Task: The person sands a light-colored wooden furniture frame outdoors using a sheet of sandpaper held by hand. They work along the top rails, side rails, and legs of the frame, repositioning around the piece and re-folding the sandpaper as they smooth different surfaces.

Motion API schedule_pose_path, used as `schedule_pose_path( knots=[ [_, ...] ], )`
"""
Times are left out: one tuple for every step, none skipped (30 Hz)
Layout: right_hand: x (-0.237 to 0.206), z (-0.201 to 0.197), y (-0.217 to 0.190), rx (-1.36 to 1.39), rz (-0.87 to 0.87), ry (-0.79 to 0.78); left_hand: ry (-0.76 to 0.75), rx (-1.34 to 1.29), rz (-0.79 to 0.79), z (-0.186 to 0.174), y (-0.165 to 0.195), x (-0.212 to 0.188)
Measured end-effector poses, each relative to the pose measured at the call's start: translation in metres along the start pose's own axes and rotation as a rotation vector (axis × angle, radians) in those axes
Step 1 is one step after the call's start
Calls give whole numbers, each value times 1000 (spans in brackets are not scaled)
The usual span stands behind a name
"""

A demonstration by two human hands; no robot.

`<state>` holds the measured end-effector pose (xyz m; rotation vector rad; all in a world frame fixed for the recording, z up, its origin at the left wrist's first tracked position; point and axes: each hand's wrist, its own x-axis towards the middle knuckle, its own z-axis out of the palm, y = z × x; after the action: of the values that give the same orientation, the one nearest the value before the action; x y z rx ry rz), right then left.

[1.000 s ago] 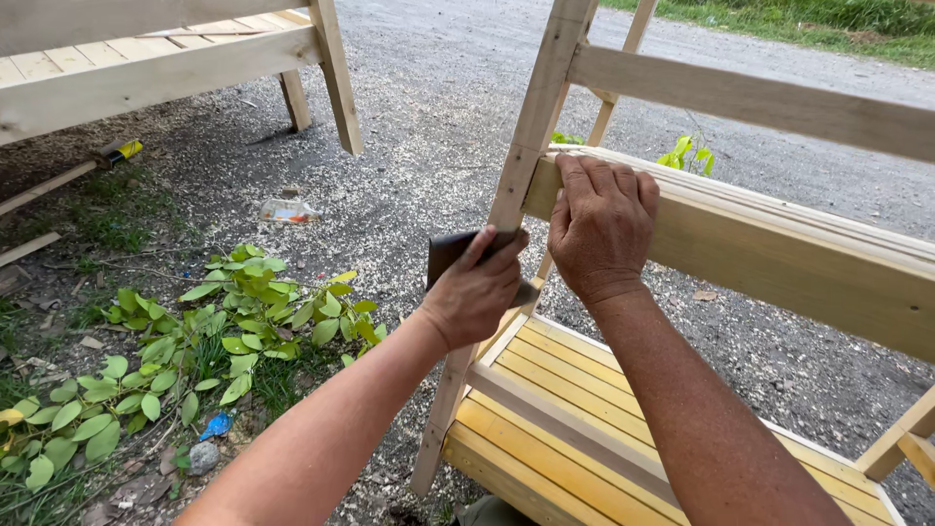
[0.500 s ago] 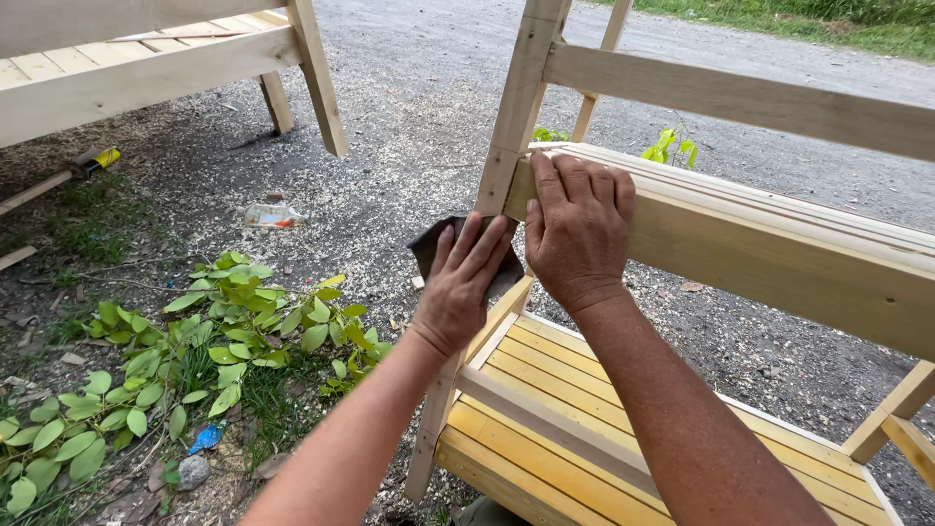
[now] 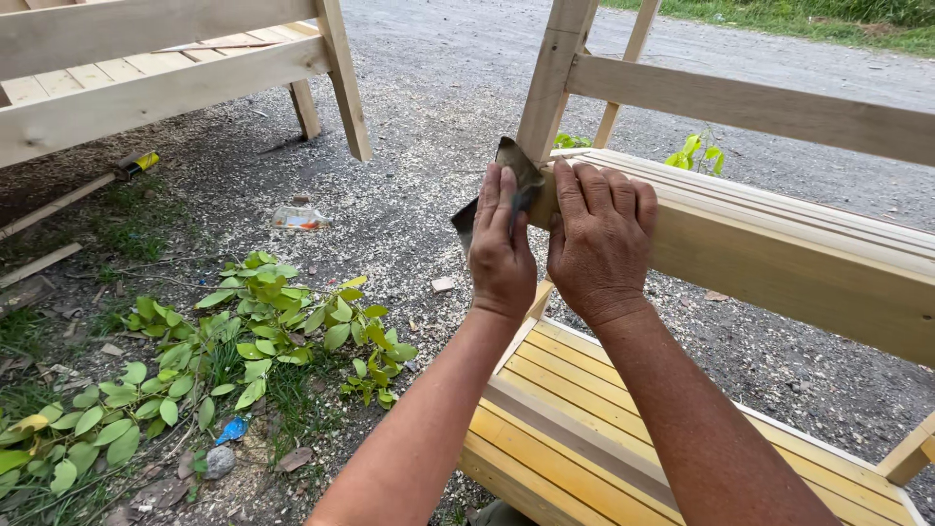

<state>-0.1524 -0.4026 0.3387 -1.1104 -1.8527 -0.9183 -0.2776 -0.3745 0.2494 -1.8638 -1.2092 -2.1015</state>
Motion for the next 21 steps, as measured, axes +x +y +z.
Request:
schedule_pose_path(
  knots=[
    [0, 1, 1, 11, 0, -10, -5, 49, 15, 0, 2, -2],
    [-1, 3, 1, 13, 7, -6, -12, 99, 28, -3, 4, -7],
    [-1, 5, 1, 13, 15, 0, -18, 148, 44, -7, 6, -15],
    [0, 7, 1, 14, 21, 9, -24, 152, 36, -12, 9, -22],
    [1, 8, 1, 16, 32, 15, -31, 157, 27, -16, 11, -28],
    [1, 9, -1, 19, 46, 19, -41, 163, 17, -18, 13, -29],
    [-1, 9, -1, 24, 59, 20, -34, 121, 15, -18, 14, -27],
    [-1, 8, -1, 31, 61, 26, -26, 80, 12, -16, 15, -21],
    [-2, 8, -1, 38, 62, 30, -16, 40, 7, -12, 16, -11],
    [-1, 9, -1, 43, 65, 40, -24, 10, -3, -5, 16, 3],
    [2, 10, 1, 51, 57, 44, -29, -24, -10, 2, 15, 19],
    [2, 11, 2, 59, 50, 46, -35, -18, -27, 10, 14, 33],
    [2, 12, 3, 67, 43, 46, -44, -12, -45, 15, 13, 43],
    [3, 14, 3, 69, 48, 46, -38, -32, -34, 18, 11, 49],
    [4, 15, 4, 73, 55, 43, -34, -51, -24, 19, 10, 49],
    [2, 17, 4, 78, 61, 39, -30, -68, -18, 18, 8, 45],
    [1, 17, 3, 65, 68, 30, -29, -50, -24, 16, 6, 37],
    [1, 18, 2, 50, 74, 28, -26, -34, -24, 12, 4, 27],
    [2, 19, 3, 33, 79, 27, -22, -19, -24, 8, 2, 16],
    [2, 20, 4, 28, 75, 32, -25, -2, -20, 5, 0, 9],
    [1, 20, 4, 25, 73, 33, -32, 17, -19, 5, -3, 5]
  ],
)
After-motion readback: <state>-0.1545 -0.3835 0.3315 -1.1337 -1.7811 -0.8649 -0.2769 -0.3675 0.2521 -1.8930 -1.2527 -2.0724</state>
